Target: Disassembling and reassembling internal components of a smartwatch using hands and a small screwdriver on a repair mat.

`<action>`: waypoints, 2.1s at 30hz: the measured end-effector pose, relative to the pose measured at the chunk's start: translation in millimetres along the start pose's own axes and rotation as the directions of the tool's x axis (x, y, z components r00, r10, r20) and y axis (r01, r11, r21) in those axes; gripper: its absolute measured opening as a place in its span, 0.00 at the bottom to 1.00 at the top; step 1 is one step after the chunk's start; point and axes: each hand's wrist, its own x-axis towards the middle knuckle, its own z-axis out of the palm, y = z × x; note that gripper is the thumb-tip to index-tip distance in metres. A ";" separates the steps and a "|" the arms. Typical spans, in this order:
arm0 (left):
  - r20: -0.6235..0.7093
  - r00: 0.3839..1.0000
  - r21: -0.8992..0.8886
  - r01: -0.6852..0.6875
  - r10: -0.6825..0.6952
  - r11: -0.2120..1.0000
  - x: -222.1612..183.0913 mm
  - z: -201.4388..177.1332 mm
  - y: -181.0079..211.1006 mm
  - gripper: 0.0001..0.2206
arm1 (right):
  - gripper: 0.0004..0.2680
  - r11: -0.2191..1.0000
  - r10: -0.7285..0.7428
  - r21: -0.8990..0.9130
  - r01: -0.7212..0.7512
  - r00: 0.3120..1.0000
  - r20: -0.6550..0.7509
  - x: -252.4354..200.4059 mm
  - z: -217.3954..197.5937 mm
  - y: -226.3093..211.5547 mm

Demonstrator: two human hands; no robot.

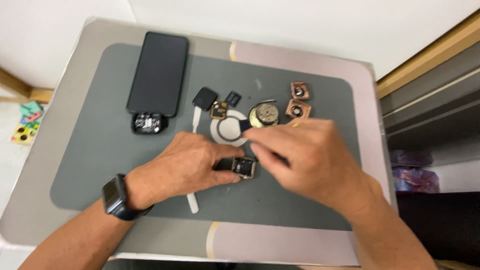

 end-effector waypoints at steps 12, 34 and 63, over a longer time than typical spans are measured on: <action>0.095 0.995 -0.134 -0.018 0.031 0.991 -7.9 -27.0 -1.1 0.19 | 0.04 0.997 0.079 -0.033 -0.075 0.991 0.110 17.7 -4.7 -7.8; 0.046 0.997 -0.136 -0.059 0.066 0.989 -9.5 -22.1 -6.7 0.20 | 0.09 0.992 0.109 -0.075 -0.100 0.986 0.129 23.3 -9.4 -14.6; 0.059 0.996 -0.139 -0.065 0.074 0.988 -9.7 -23.8 -7.2 0.18 | 0.20 0.923 0.253 0.197 -0.331 0.907 0.337 24.8 -15.8 -16.9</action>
